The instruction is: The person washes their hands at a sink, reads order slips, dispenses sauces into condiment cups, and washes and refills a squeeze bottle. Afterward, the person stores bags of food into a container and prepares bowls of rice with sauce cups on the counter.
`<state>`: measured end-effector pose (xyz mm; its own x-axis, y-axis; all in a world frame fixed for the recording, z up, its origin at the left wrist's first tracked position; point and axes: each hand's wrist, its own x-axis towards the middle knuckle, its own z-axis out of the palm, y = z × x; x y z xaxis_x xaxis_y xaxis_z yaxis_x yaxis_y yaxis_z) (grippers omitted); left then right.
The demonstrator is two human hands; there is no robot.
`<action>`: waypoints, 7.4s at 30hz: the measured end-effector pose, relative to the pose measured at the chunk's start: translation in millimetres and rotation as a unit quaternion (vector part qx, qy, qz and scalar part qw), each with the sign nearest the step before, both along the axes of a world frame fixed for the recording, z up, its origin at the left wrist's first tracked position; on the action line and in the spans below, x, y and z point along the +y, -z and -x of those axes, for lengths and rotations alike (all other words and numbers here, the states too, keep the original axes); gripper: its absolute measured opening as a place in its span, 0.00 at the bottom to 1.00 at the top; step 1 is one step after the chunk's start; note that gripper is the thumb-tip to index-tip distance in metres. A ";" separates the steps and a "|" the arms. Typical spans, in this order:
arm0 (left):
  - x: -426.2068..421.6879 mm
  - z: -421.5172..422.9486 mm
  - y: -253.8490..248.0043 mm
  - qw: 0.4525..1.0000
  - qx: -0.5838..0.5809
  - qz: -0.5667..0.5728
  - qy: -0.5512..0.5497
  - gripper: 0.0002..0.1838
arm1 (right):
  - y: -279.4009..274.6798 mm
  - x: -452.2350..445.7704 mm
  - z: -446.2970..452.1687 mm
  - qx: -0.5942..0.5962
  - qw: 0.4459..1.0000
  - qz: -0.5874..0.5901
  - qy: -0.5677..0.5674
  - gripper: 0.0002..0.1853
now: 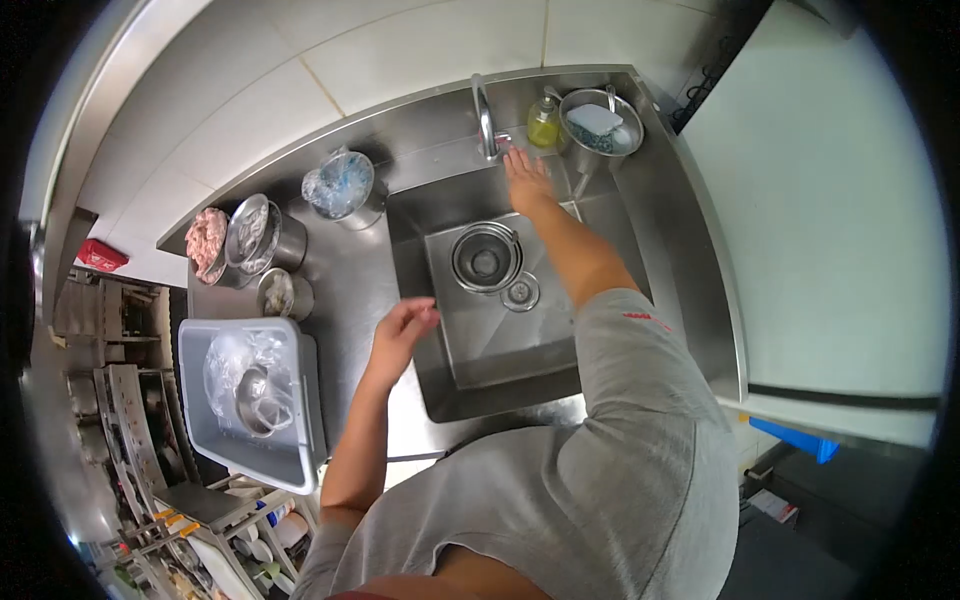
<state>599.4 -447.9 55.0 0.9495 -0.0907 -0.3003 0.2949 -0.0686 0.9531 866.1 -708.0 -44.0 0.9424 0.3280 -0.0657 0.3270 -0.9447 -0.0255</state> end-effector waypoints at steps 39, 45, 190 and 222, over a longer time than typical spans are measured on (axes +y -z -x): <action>-181.2 -210.8 43.1 0.848 0.053 0.474 -0.229 0.13 | -40.7 36.7 -9.4 0.333 0.293 -0.847 0.292 0.13; -150.9 -220.5 76.6 0.964 0.134 0.171 -0.151 0.10 | 49.8 7.1 -88.9 -0.151 0.838 -0.503 0.146 0.09; -636.4 2596.0 -92.4 -0.517 -0.478 -0.160 -0.692 0.39 | -213.4 -387.1 3063.0 0.454 -0.289 0.745 -0.394 0.31; -672.7 2553.5 -105.7 -0.707 0.069 -0.333 -0.621 0.20 | -733.0 -628.7 3248.0 0.778 -0.454 0.099 -0.424 0.24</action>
